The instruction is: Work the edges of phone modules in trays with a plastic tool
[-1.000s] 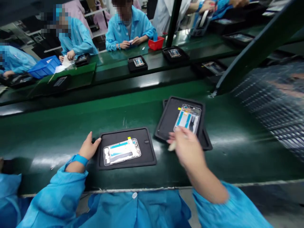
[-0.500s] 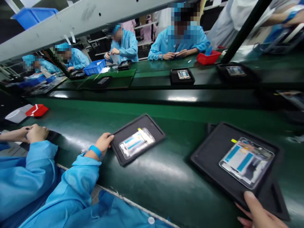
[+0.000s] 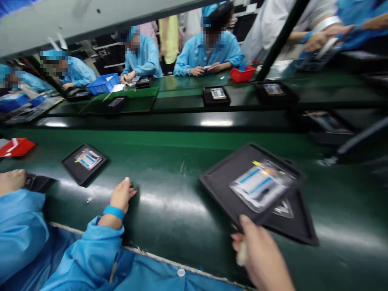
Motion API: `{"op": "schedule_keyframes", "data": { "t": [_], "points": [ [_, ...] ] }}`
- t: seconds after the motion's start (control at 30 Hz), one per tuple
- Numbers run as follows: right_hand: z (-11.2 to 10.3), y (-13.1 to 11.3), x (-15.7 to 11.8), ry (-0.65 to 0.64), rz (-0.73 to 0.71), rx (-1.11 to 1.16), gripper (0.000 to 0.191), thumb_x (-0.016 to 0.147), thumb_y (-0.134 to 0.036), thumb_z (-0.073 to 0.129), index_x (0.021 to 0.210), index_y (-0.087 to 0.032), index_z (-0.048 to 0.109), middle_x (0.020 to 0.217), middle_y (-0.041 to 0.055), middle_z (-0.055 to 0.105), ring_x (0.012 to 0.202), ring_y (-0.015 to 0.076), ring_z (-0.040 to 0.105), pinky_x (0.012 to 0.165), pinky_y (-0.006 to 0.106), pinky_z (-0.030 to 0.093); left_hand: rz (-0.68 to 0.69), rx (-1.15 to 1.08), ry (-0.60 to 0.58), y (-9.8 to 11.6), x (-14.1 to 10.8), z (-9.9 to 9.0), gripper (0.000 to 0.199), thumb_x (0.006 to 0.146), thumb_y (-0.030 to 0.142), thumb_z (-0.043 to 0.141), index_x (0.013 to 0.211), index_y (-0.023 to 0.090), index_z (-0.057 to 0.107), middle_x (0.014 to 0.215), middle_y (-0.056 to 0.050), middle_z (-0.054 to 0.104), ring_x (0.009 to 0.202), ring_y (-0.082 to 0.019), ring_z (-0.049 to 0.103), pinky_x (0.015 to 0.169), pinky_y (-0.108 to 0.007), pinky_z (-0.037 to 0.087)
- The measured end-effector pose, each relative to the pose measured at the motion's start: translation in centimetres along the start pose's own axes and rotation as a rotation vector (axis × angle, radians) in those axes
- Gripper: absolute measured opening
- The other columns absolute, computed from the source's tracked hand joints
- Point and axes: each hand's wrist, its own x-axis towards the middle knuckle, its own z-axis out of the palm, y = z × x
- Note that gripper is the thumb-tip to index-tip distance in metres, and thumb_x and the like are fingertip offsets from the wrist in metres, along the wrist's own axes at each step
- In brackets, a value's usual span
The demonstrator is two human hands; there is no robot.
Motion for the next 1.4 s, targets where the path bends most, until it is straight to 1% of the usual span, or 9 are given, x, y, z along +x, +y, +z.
{"op": "schedule_keyframes", "data": {
  "t": [0.13, 0.23, 0.43, 0.63, 0.7, 0.83, 1.0, 1.17, 1.4],
  "points": [
    [6.2, 1.2, -4.7, -0.209, -0.017, -0.030, 0.040, 0.067, -0.061, 0.049, 0.072, -0.022, 0.042, 0.046, -0.0036, 0.049, 0.035, 0.0109, 0.043, 0.031, 0.021, 0.031, -0.080, -0.315, -0.703, 0.9, -6.9, 5.7, 0.045, 0.077, 0.046, 0.050, 0.109, 0.014, 0.051, 0.094, -0.009, 0.061, 0.071, -0.014, 0.060, 0.071, -0.033, 0.050],
    [8.2, 2.7, -6.9, -0.406, -0.057, -0.192, 0.043, 0.076, -0.061, 0.033, 0.075, -0.020, 0.046, 0.050, -0.0033, 0.050, 0.038, 0.0110, 0.045, 0.036, 0.022, 0.034, -0.143, -0.506, -0.905, 2.0, -8.9, 5.2, 0.045, 0.075, 0.043, 0.054, 0.111, 0.015, 0.050, 0.098, -0.010, 0.062, 0.085, -0.020, 0.059, 0.076, -0.036, 0.048],
    [5.8, 2.2, -8.2, -0.909, -0.337, -0.625, 0.030, 0.080, -0.040, 0.042, 0.066, -0.018, 0.059, 0.063, -0.0004, 0.059, 0.062, 0.0138, 0.054, 0.055, 0.023, 0.038, -0.278, -0.176, -0.874, 2.3, -3.4, -0.1, 0.039, 0.068, 0.034, 0.059, 0.101, 0.012, 0.057, 0.088, -0.011, 0.066, 0.085, -0.026, 0.060, 0.075, -0.041, 0.049],
    [3.7, 0.3, -5.7, -0.635, -0.371, -0.700, 0.027, 0.080, -0.039, 0.042, 0.083, -0.021, 0.062, 0.080, 0.0017, 0.065, 0.075, 0.0182, 0.059, 0.067, 0.028, 0.043, 0.344, 0.601, -0.284, 1.5, -0.5, 0.1, 0.040, 0.076, 0.038, 0.047, 0.104, 0.011, 0.056, 0.110, -0.014, 0.057, 0.109, -0.029, 0.047, 0.093, -0.042, 0.036],
    [3.5, -0.3, -4.6, -0.508, -0.437, -0.752, 0.028, 0.081, -0.038, 0.042, 0.092, -0.022, 0.062, 0.091, 0.0037, 0.064, 0.084, 0.0201, 0.058, 0.073, 0.030, 0.044, 0.575, 0.755, -0.204, 1.0, -1.1, 1.0, 0.041, 0.079, 0.038, 0.041, 0.106, 0.010, 0.055, 0.110, -0.015, 0.057, 0.107, -0.029, 0.048, 0.093, -0.043, 0.035],
    [4.2, -1.6, -2.6, -0.320, -0.634, -0.930, 0.026, 0.082, -0.029, 0.041, 0.097, -0.020, 0.060, 0.096, 0.0069, 0.063, 0.088, 0.0229, 0.058, 0.075, 0.034, 0.044, 0.987, 0.864, -0.317, -0.4, -4.3, 2.7, 0.036, 0.083, 0.034, 0.037, 0.103, 0.012, 0.056, 0.097, -0.011, 0.062, 0.094, -0.025, 0.053, 0.093, -0.044, 0.034],
    [6.0, -2.5, -1.2, -0.440, -0.799, -1.102, 0.025, 0.083, -0.023, 0.040, 0.098, -0.018, 0.060, 0.096, 0.0070, 0.063, 0.089, 0.0221, 0.058, 0.077, 0.032, 0.043, 1.194, 0.867, -0.347, -1.9, -9.0, 4.0, 0.028, 0.082, 0.030, 0.043, 0.101, 0.016, 0.057, 0.095, -0.008, 0.061, 0.101, -0.028, 0.046, 0.090, -0.045, 0.035],
    [6.2, -3.1, -1.1, -0.509, -0.684, -1.101, 0.024, 0.082, -0.024, 0.040, 0.092, -0.021, 0.062, 0.093, 0.0034, 0.064, 0.087, 0.0196, 0.058, 0.074, 0.028, 0.042, 1.236, 0.911, -0.376, -2.6, -10.0, 4.0, 0.027, 0.080, 0.030, 0.049, 0.100, 0.016, 0.058, 0.089, -0.006, 0.062, 0.097, -0.027, 0.047, 0.088, -0.044, 0.037],
    [6.3, -2.2, -2.8, -0.548, -0.437, -0.884, 0.020, 0.077, -0.025, 0.045, 0.085, -0.023, 0.063, 0.089, 0.0006, 0.065, 0.083, 0.0172, 0.059, 0.072, 0.026, 0.042, 1.373, 0.921, -0.375, -2.1, -6.2, 2.2, 0.028, 0.077, 0.036, 0.052, 0.097, 0.017, 0.059, 0.092, -0.006, 0.063, 0.094, -0.027, 0.049, 0.090, -0.044, 0.035]
  ]
}}
